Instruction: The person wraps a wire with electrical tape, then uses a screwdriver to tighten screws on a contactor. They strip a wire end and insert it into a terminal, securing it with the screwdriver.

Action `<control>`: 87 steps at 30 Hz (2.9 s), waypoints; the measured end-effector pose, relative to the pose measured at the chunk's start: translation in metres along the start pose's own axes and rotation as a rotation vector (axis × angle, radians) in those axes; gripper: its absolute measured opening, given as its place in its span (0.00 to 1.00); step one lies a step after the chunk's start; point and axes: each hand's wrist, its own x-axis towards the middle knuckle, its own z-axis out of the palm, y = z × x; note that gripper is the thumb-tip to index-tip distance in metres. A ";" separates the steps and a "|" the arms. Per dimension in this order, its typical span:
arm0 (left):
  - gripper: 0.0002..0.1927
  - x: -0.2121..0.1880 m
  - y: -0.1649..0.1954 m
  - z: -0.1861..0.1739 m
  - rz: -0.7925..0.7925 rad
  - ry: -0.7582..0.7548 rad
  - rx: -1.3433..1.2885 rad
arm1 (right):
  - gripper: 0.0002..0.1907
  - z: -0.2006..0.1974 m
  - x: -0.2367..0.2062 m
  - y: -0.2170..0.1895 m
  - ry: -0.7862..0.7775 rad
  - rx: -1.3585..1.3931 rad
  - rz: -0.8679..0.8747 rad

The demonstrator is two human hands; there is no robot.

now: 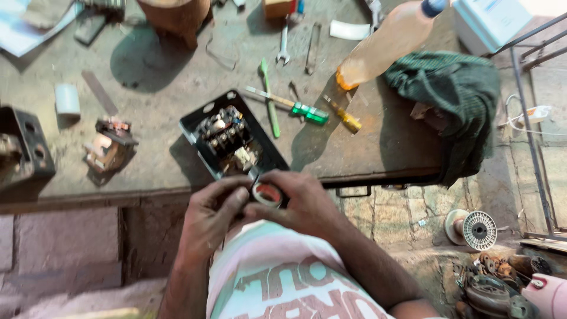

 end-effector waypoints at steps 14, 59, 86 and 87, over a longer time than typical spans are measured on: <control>0.08 0.004 -0.020 0.019 0.070 0.101 0.216 | 0.29 -0.001 -0.008 0.006 -0.119 0.002 0.034; 0.13 0.020 -0.070 0.049 0.397 0.406 0.188 | 0.20 0.025 -0.020 0.040 0.144 0.106 -0.281; 0.15 0.018 0.022 0.040 0.213 0.188 0.474 | 0.25 -0.008 -0.003 0.109 0.495 -0.354 -0.110; 0.15 0.018 0.022 0.041 0.179 0.166 0.497 | 0.24 -0.009 -0.004 0.101 0.415 -0.090 -0.099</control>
